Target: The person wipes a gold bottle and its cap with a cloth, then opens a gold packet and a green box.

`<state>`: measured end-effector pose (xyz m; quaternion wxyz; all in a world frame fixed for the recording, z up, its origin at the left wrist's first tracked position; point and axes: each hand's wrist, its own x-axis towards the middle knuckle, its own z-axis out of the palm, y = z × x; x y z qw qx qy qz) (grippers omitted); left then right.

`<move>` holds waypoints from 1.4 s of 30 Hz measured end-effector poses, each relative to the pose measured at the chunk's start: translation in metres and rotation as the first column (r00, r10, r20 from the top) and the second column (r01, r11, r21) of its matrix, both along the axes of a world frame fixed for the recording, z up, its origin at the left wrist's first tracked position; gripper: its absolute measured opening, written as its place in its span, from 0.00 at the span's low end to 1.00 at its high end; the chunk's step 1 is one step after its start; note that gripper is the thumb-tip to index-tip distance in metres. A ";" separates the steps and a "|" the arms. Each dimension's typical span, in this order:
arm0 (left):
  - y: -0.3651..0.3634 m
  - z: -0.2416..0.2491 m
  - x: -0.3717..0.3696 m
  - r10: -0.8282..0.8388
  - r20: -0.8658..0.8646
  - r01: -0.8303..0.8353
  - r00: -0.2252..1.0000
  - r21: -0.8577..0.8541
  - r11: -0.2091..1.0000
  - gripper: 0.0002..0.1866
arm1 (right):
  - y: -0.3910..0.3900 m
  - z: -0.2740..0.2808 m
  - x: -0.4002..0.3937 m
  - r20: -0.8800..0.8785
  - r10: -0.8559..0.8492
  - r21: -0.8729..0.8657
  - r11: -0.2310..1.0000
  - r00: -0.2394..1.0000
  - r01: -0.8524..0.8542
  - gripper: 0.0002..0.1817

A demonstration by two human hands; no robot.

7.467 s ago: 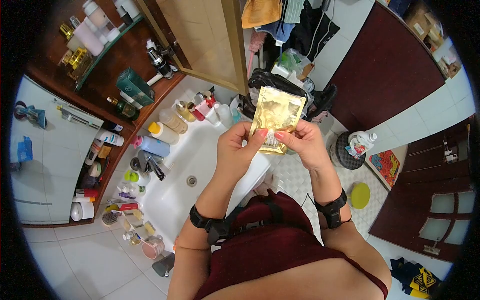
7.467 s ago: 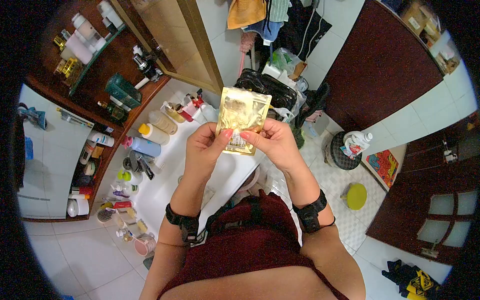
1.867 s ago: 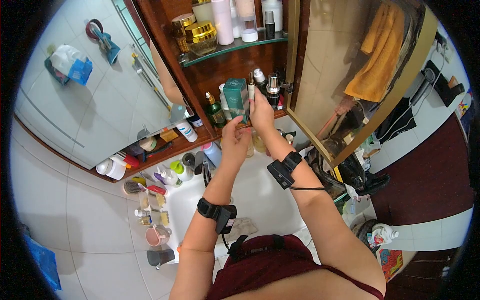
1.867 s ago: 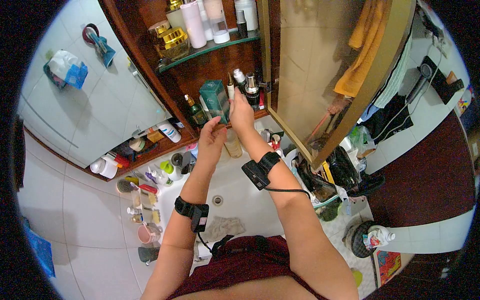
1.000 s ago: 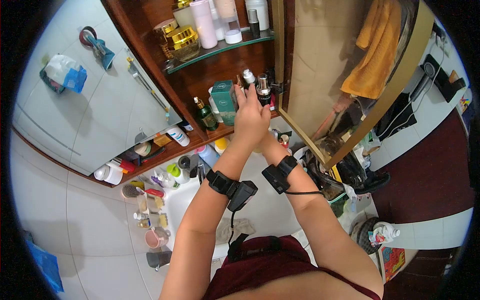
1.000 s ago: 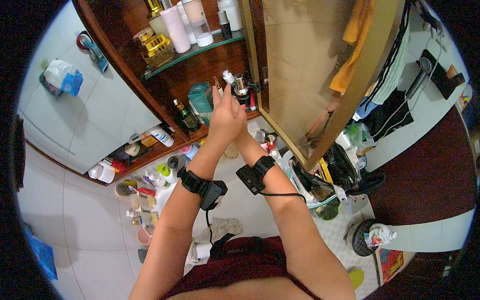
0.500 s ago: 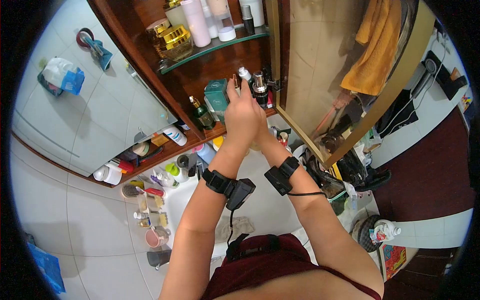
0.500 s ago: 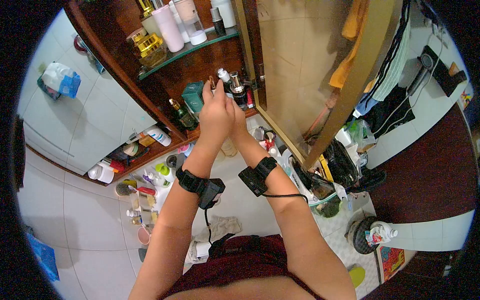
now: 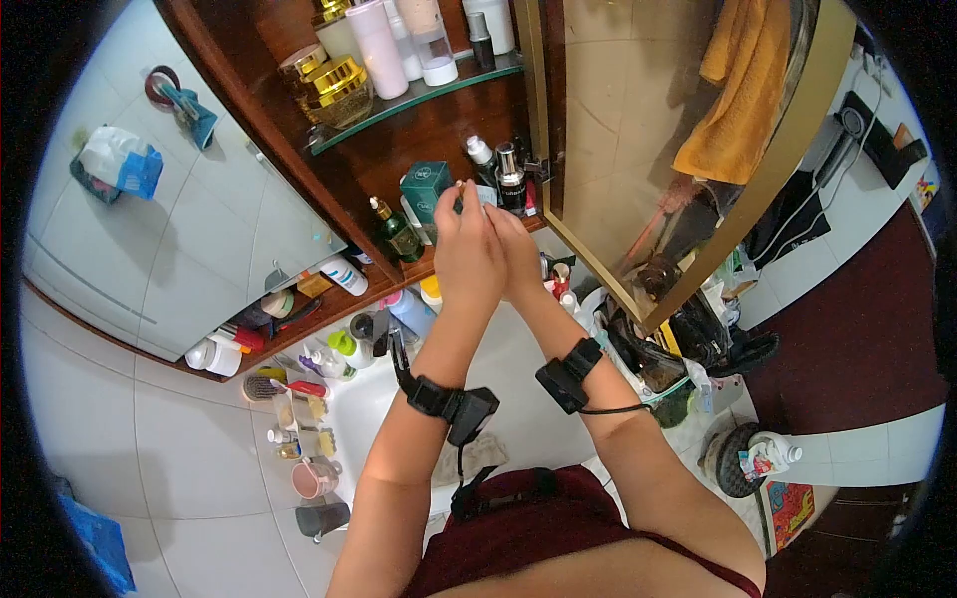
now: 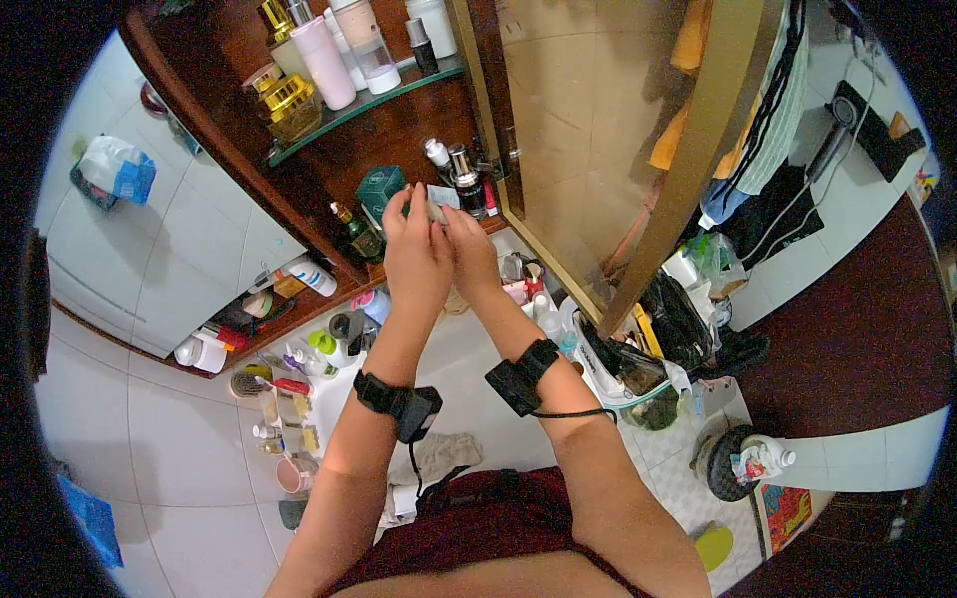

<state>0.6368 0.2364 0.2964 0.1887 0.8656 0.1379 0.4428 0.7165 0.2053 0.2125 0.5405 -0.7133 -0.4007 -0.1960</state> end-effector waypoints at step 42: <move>0.013 -0.064 -0.073 -0.172 0.200 0.232 0.964 -0.329 0.915 0.06 | 0.028 0.015 0.004 0.239 -0.196 -0.558 0.774 0.951 0.299 0.05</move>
